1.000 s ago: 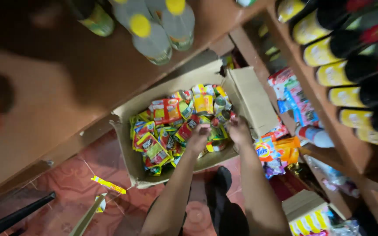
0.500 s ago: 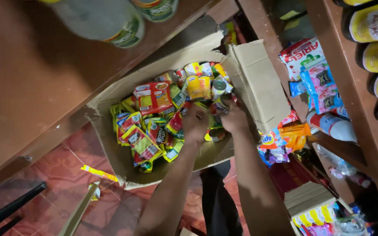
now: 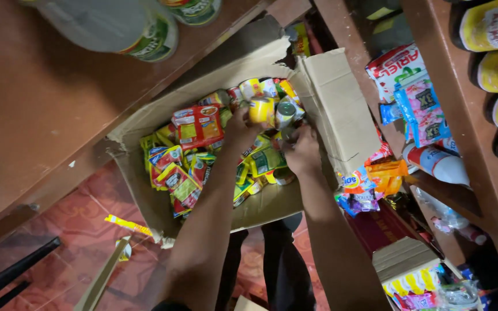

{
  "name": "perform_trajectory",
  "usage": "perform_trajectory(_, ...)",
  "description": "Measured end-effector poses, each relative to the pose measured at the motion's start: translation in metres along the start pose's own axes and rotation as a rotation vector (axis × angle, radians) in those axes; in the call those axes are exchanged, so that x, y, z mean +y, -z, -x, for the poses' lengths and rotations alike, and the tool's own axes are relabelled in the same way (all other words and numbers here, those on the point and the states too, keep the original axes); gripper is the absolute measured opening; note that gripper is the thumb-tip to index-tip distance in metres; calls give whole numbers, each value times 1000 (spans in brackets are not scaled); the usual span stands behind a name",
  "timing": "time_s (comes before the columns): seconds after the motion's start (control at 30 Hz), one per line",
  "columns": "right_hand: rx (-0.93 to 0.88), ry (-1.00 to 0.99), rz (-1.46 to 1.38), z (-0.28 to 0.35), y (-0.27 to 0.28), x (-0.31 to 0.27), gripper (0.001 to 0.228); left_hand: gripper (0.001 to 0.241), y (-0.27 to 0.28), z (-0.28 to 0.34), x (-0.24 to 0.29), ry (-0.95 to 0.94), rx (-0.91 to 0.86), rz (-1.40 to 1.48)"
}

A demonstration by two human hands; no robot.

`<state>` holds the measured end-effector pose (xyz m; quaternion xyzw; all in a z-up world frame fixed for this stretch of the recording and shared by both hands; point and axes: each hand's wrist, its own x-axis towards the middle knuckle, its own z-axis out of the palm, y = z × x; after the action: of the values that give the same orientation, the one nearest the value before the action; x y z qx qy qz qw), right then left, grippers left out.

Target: Organize canned goods and condiment packets on store shelves by transferring them from a floor-level box.

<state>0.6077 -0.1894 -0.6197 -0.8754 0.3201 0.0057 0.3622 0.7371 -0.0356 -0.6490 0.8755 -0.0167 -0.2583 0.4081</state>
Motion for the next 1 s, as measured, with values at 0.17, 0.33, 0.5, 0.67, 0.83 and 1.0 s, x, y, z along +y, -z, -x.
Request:
perform_trajectory(0.17,54,49,-375,5,21,-36,48,61,26,29,6,-178,-354,753)
perform_trajectory(0.33,49,107,-760,-2,10,-25,57,64,36,50,-2,-126,-509,1147)
perform_trajectory(0.5,-81,61,-583,2,5,-12,48,49,29,63,-14,70,-436,1228)
perform_trajectory(0.67,-234,141,-420,5,-3,-18,54,41,10,64,-54,148,-526,1282)
perform_trajectory(0.83,-325,172,-485,-2,-22,14,40,44,11,80,-39,200,-376,1309)
perform_trajectory(1.0,-196,-157,-33,-8,-25,37,32,37,-9,81,-71,174,-301,1268)
